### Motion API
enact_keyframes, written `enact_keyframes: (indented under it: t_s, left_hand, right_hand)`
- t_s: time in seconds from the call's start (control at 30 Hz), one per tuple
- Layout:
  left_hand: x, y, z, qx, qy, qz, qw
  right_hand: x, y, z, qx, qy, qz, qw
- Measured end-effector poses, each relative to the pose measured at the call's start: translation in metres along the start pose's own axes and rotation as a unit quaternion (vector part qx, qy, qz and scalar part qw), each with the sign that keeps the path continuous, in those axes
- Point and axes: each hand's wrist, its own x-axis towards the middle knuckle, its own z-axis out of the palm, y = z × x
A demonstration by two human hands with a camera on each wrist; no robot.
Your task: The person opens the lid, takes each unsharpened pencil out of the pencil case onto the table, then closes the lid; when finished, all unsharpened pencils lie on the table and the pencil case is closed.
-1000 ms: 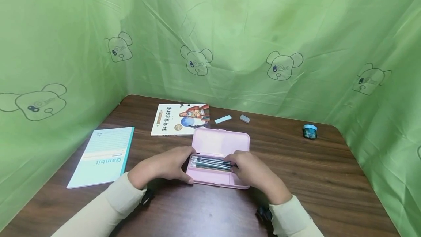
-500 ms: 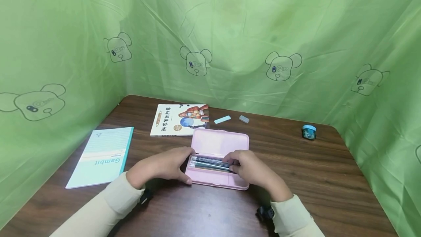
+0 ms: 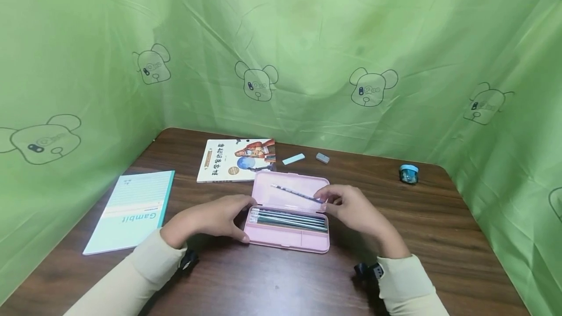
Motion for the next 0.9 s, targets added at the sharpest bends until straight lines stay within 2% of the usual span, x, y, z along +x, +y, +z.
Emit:
enact_keyframes:
  t_s: [0.27, 0.4, 0.63, 0.9]
  left_hand:
    - [0.0, 0.002, 0.001, -0.006, -0.003, -0.007, 1.0]
    - [-0.001, 0.003, 0.001, -0.007, 0.0, -0.008, 0.9999]
    - [-0.001, 0.004, 0.0, -0.005, -0.001, -0.011, 0.9999]
    - [0.0, 0.004, 0.001, -0.006, -0.002, -0.018, 0.9998]
  right_hand:
    - [-0.013, 0.024, -0.038, -0.031, 0.063, 0.038, 0.9968]
    - [-0.017, 0.042, -0.05, -0.041, 0.078, 0.068, 0.9938]
    - [-0.021, 0.074, -0.054, -0.043, 0.075, 0.093, 0.9919]
    - [-0.023, 0.098, -0.045, -0.034, 0.041, 0.102, 0.9933]
